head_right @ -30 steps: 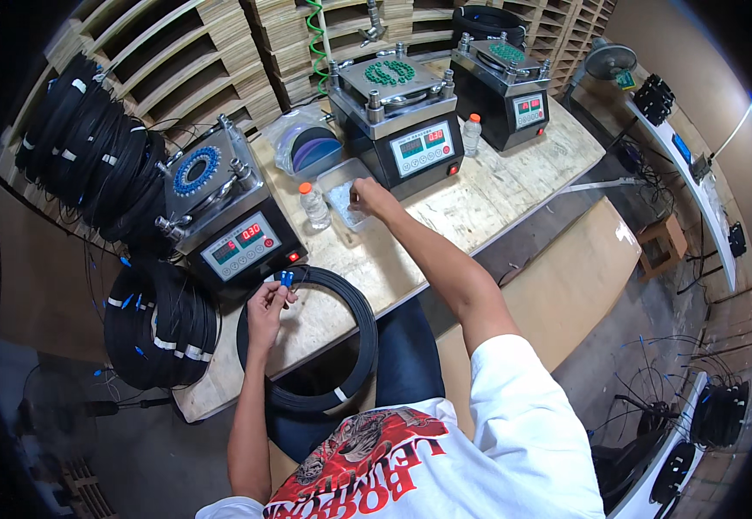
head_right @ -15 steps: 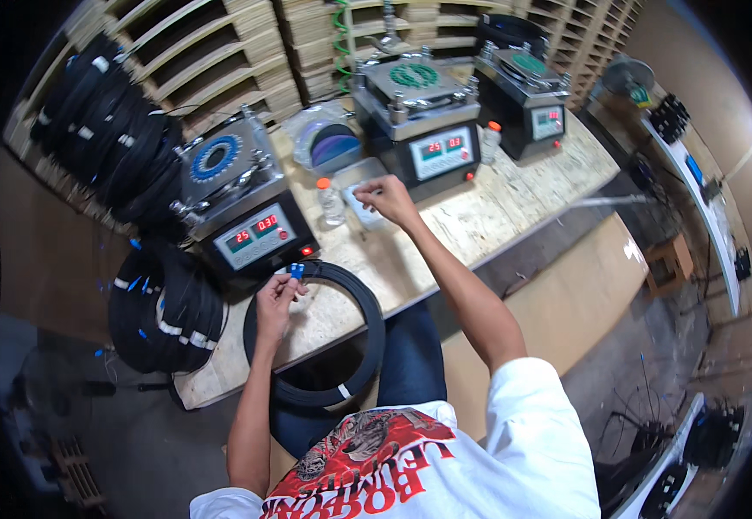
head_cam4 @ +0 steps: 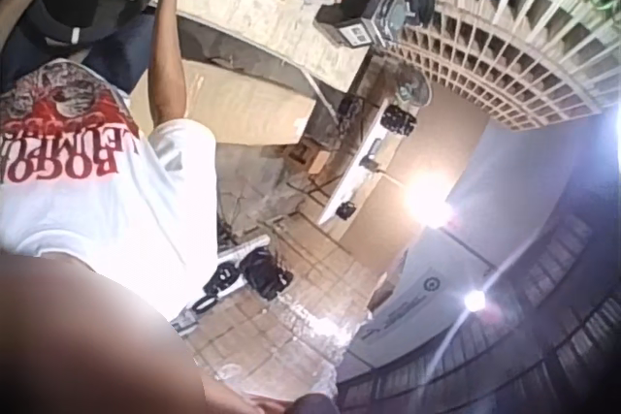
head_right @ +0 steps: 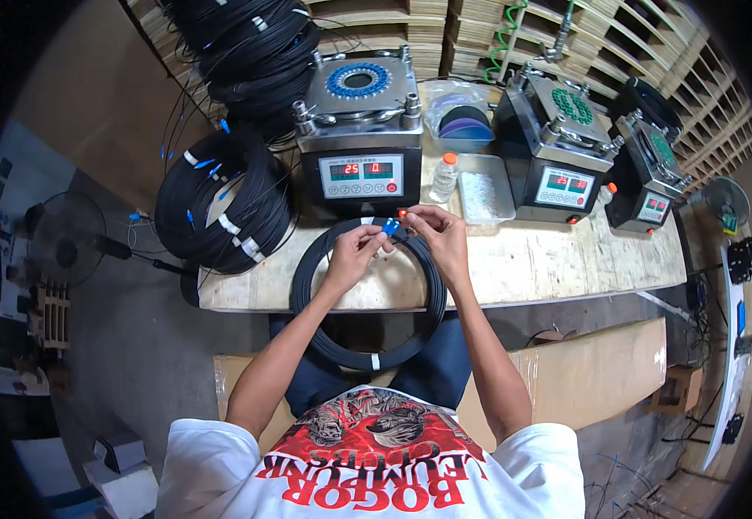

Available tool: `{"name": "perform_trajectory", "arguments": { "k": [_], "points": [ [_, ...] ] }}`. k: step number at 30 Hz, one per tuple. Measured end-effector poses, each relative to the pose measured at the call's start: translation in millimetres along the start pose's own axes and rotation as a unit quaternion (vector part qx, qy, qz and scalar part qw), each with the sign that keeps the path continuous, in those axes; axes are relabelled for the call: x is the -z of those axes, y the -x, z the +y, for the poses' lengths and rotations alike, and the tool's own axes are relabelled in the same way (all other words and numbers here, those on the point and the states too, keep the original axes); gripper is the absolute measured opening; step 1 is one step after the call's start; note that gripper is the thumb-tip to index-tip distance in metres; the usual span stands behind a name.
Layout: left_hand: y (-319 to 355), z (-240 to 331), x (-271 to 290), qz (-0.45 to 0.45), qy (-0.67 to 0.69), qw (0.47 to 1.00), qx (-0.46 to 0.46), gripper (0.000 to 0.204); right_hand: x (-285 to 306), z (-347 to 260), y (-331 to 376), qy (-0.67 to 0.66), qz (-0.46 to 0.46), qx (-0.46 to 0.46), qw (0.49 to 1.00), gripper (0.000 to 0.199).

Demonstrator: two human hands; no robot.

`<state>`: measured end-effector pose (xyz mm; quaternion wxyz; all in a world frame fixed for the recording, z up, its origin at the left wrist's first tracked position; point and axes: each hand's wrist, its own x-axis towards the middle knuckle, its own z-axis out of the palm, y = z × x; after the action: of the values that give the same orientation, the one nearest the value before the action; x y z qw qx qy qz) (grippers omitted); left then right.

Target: Manufacturing and processing wire coils using industrial heat-shrinking and crimping machines.

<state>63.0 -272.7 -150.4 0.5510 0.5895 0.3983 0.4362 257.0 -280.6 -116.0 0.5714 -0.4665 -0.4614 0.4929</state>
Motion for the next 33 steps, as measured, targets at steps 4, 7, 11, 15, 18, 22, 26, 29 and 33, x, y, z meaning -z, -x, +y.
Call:
{"name": "perform_trajectory", "arguments": {
  "k": [4,7,11,15,18,22,26,29,33],
  "points": [
    [1,-1,3,-0.015,-0.009,1.000,0.000,0.024,-9,5,1,0.018,0.007,0.000,1.000,0.018],
    [0,-1,3,-0.014,-0.016,1.000,0.003,0.024,-8,6,1,0.019,-0.005,-0.006,1.000,0.019],
    [0,-3,4,-0.018,-0.018,1.000,0.000,0.024,-8,8,2,0.032,-0.008,-0.005,0.999,0.020],
    [0,-3,3,-0.020,-0.029,0.999,0.011,0.024,-10,8,6,0.022,0.004,-0.003,1.000,0.022],
    [-1,-4,0,-0.016,-0.020,1.000,0.005,0.024,-10,8,6,0.018,0.010,0.000,1.000,0.022],
    [1,-5,0,-0.008,-0.016,1.000,0.003,0.024,-14,6,9,0.003,0.013,-0.005,1.000,0.021],
    [1,-1,-2,-0.001,-0.015,1.000,0.007,0.023,-12,10,9,-0.003,0.010,-0.006,1.000,0.020],
    [0,-1,-3,0.003,-0.024,1.000,0.009,0.022,-12,9,10,-0.015,0.003,0.000,1.000,0.020],
    [0,-2,-4,0.003,-0.028,1.000,-0.002,0.022,-12,9,11,-0.018,0.010,-0.009,1.000,0.020]
  ]
}}
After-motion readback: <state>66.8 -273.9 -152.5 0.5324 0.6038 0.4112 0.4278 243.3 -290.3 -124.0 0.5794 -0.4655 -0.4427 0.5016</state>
